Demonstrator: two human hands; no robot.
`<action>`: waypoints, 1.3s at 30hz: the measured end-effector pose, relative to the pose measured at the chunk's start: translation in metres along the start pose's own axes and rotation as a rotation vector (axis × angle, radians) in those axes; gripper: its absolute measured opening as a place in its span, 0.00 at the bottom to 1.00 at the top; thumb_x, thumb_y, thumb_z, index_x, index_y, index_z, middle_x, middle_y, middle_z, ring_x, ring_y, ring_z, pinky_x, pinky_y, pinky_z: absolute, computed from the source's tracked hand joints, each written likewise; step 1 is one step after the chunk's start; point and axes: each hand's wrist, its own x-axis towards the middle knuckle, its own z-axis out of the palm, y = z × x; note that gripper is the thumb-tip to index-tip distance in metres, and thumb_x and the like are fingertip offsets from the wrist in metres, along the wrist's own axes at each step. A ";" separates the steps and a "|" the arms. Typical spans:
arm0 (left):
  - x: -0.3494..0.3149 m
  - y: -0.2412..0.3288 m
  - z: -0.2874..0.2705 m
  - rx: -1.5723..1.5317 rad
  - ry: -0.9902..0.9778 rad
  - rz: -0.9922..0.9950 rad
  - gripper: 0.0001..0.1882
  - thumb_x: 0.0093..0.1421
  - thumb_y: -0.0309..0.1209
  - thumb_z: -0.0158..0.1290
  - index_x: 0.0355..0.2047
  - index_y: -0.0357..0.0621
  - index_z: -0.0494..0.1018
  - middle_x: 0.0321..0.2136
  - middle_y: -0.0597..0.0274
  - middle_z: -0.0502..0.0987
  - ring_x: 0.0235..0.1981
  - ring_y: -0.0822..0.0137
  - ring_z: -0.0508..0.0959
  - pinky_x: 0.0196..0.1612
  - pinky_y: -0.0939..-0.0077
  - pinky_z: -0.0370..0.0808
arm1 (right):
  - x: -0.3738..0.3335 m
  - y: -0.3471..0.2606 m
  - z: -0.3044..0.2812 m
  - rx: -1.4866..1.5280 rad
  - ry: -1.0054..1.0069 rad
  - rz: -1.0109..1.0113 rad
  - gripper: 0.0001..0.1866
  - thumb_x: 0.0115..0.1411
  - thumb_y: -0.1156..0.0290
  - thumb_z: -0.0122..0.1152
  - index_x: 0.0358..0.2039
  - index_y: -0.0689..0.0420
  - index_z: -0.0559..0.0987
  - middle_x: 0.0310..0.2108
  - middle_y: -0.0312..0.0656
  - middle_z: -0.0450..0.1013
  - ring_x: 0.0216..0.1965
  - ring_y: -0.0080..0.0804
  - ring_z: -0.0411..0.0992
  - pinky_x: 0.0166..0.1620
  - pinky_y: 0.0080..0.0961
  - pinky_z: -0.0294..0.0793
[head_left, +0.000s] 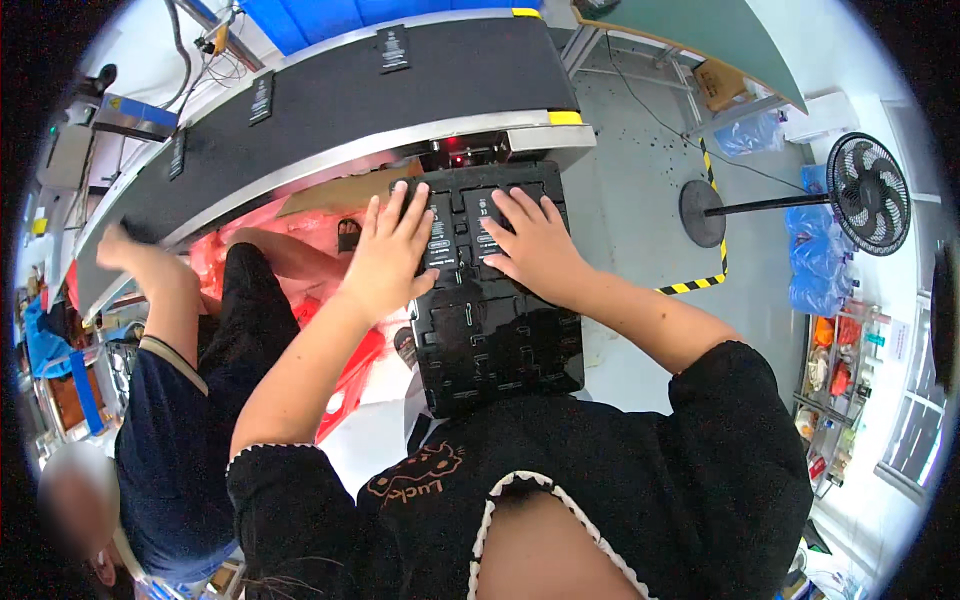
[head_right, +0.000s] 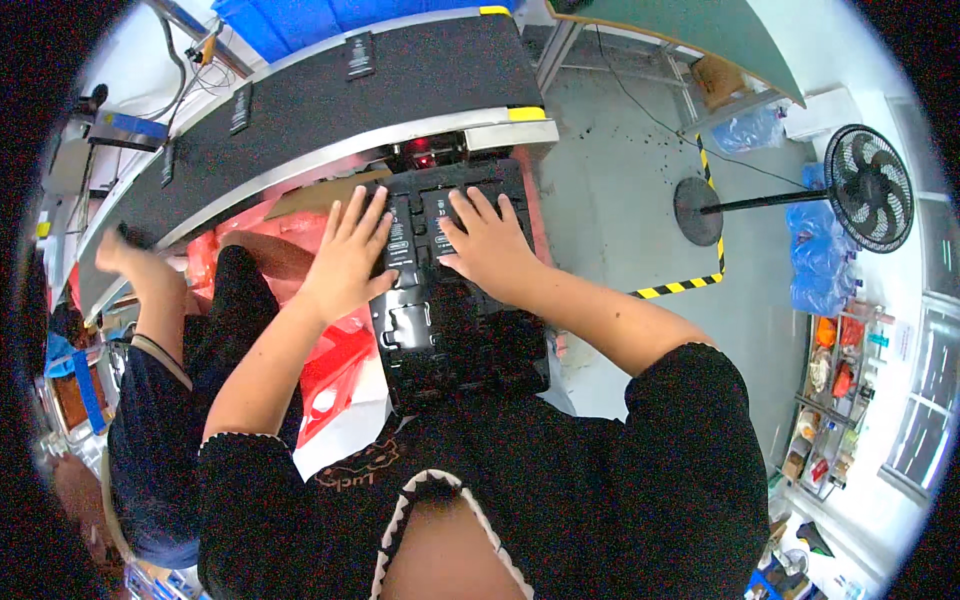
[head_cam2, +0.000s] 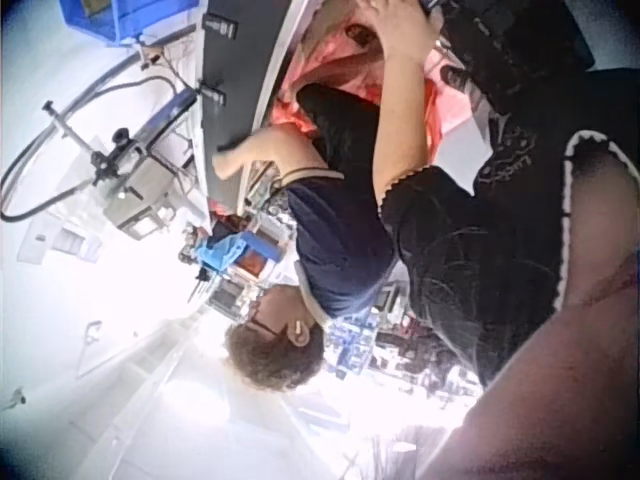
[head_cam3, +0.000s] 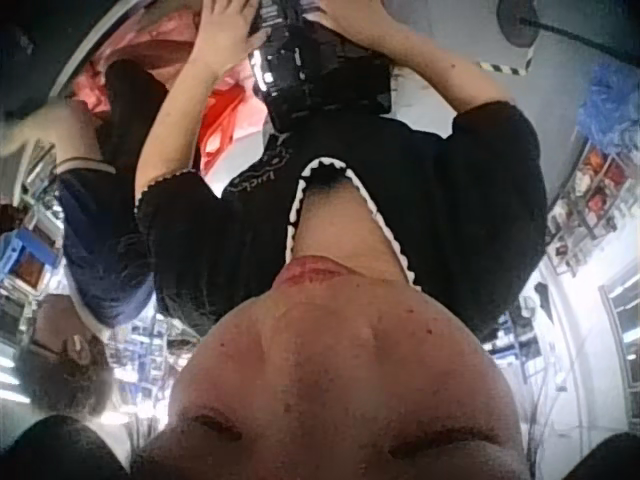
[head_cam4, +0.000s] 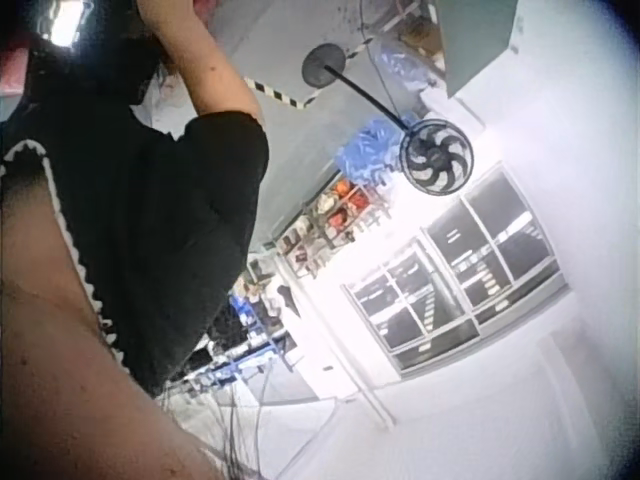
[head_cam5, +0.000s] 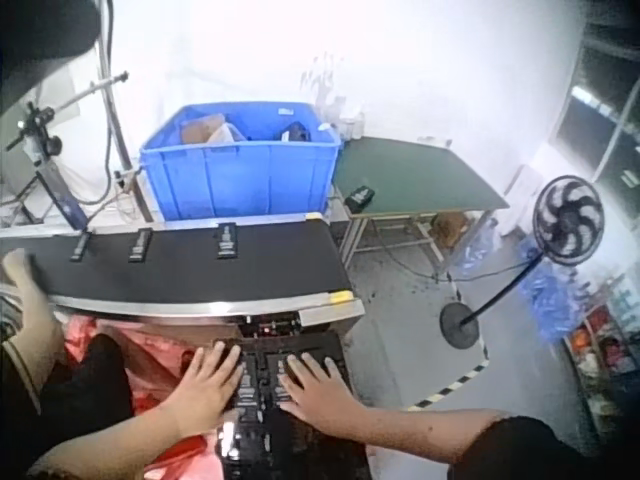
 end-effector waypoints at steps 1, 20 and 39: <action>0.001 0.004 0.000 0.030 -0.022 -0.024 0.41 0.49 0.41 0.59 0.61 0.34 0.60 0.67 0.46 0.48 0.69 0.48 0.46 0.68 0.47 0.43 | 0.009 0.002 -0.005 0.058 0.071 0.006 0.29 0.53 0.58 0.65 0.54 0.55 0.72 0.60 0.51 0.60 0.62 0.47 0.58 0.60 0.50 0.58; 0.165 -0.218 -0.066 0.278 0.095 -0.406 0.55 0.39 0.34 0.64 0.68 0.63 0.48 0.70 0.58 0.43 0.70 0.52 0.44 0.64 0.38 0.53 | 0.267 0.152 -0.041 -0.415 -0.268 0.079 0.55 0.32 0.68 0.73 0.64 0.55 0.58 0.62 0.47 0.58 0.62 0.45 0.58 0.58 0.50 0.63; 0.064 -0.045 -0.071 -0.098 0.320 -0.021 0.41 0.40 0.33 0.61 0.57 0.31 0.63 0.53 0.39 0.65 0.54 0.43 0.68 0.59 0.59 0.66 | -0.023 0.035 -0.023 -0.112 -0.335 0.033 0.38 0.54 0.62 0.62 0.63 0.60 0.60 0.67 0.49 0.51 0.69 0.44 0.46 0.64 0.55 0.50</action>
